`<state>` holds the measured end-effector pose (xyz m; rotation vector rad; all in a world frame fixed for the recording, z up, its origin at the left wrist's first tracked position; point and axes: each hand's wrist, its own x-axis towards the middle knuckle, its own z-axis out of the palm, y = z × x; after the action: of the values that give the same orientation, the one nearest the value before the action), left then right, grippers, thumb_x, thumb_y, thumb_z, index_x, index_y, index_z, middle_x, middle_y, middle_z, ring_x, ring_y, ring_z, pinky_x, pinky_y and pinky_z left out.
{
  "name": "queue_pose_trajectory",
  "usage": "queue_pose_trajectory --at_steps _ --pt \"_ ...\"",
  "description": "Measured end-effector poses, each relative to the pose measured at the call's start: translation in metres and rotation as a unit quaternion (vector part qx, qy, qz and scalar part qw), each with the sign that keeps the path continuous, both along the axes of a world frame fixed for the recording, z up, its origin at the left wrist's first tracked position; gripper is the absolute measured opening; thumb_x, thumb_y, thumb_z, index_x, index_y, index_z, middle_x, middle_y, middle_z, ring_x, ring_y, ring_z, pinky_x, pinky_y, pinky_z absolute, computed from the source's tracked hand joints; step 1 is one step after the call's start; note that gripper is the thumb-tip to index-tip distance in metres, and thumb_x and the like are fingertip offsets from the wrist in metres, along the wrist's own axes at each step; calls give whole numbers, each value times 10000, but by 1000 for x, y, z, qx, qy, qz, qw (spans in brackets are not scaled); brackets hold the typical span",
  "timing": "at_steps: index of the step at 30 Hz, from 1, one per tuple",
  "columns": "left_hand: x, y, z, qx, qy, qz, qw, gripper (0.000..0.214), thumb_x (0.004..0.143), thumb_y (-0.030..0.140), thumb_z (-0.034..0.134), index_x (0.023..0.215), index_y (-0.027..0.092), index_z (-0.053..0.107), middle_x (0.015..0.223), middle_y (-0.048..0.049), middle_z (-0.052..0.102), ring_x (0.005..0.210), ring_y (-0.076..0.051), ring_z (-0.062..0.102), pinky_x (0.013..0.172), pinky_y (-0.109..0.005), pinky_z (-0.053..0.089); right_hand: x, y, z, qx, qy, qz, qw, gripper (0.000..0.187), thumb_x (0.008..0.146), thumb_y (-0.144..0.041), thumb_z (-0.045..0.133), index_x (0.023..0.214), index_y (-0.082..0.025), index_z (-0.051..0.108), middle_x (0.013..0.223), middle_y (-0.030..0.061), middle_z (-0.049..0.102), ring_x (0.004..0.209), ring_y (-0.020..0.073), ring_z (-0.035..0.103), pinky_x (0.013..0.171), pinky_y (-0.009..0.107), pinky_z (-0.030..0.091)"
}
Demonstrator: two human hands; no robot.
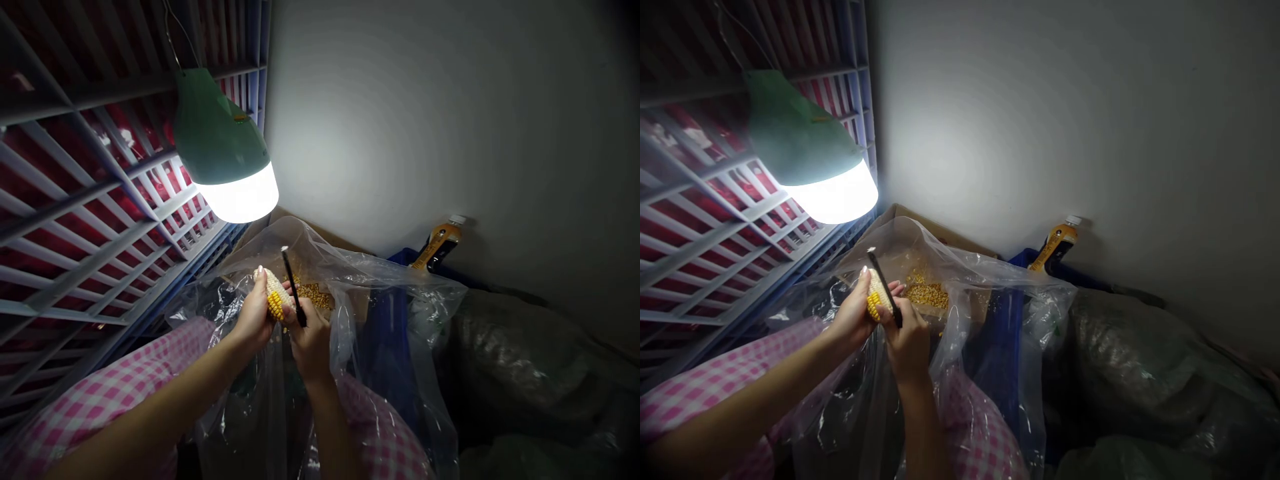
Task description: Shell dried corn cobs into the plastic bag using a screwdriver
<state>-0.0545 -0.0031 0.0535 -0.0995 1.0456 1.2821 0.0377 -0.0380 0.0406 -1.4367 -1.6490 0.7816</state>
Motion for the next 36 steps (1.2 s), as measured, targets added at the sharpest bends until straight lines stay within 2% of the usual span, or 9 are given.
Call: queue_pose_trajectory --at_steps 3,7,10,12,14,18,24,29,36 --pt "1 -2 0 2 -2 -2 1000 371 865 431 426 1019 109 529 805 -122 654 655 -171 655 599 -272 557 -3 2 -4 -19 54 -69 996 341 851 -449 439 757 -168 606 682 28 646 629 141 586 582 219 405" --pt "1 -2 3 7 -17 -26 999 371 847 455 447 956 113 536 806 -127 650 671 -190 659 604 -296 558 -3 8 -6 -111 161 -139 971 408 812 -517 458 731 -150 618 677 41 648 587 143 581 549 228 421" --pt "-1 0 5 25 7 -14 1000 290 820 393 529 971 146 522 843 -111 653 690 -187 663 642 -311 554 2 11 -4 -110 159 -183 964 455 817 -548 417 753 -143 615 657 39 631 441 107 498 462 227 386" --pt "-2 0 4 40 33 -5 999 287 785 361 587 980 165 509 844 -93 654 677 -180 661 648 -314 549 5 9 -2 -71 123 -169 975 440 816 -538 428 788 -145 623 674 43 634 462 112 506 485 231 392" --pt "-2 -1 4 52 56 -13 997 311 749 372 625 950 164 508 816 -79 652 651 -174 654 629 -304 544 5 6 2 -51 102 -121 986 416 817 -521 439 807 -151 628 697 49 642 567 142 562 549 237 415" --pt "0 -6 6 61 116 -17 991 332 697 422 653 846 165 502 732 -30 629 568 -138 621 536 -245 512 -6 -3 7 -81 74 -40 993 374 805 -504 474 861 -165 620 770 58 661 713 188 607 635 260 429" --pt "5 -12 9 65 135 -29 988 386 622 452 697 804 173 502 633 34 570 487 -92 547 461 -194 433 -21 -6 1 -115 82 -90 986 376 796 -504 487 872 -157 611 808 83 680 745 211 627 647 269 433" --pt "5 -13 7 94 120 -34 988 354 620 387 720 810 183 501 572 63 526 443 -68 487 449 -177 394 -21 -5 -4 -84 74 -91 990 351 844 -457 424 787 -165 610 713 65 669 659 189 609 575 250 406" --pt "6 -13 1 109 122 -43 986 352 620 349 725 843 180 512 639 42 574 516 -91 536 507 -191 422 -20 -8 -14 -64 60 -104 991 371 872 -436 380 732 -169 597 633 39 629 564 155 553 532 233 363"
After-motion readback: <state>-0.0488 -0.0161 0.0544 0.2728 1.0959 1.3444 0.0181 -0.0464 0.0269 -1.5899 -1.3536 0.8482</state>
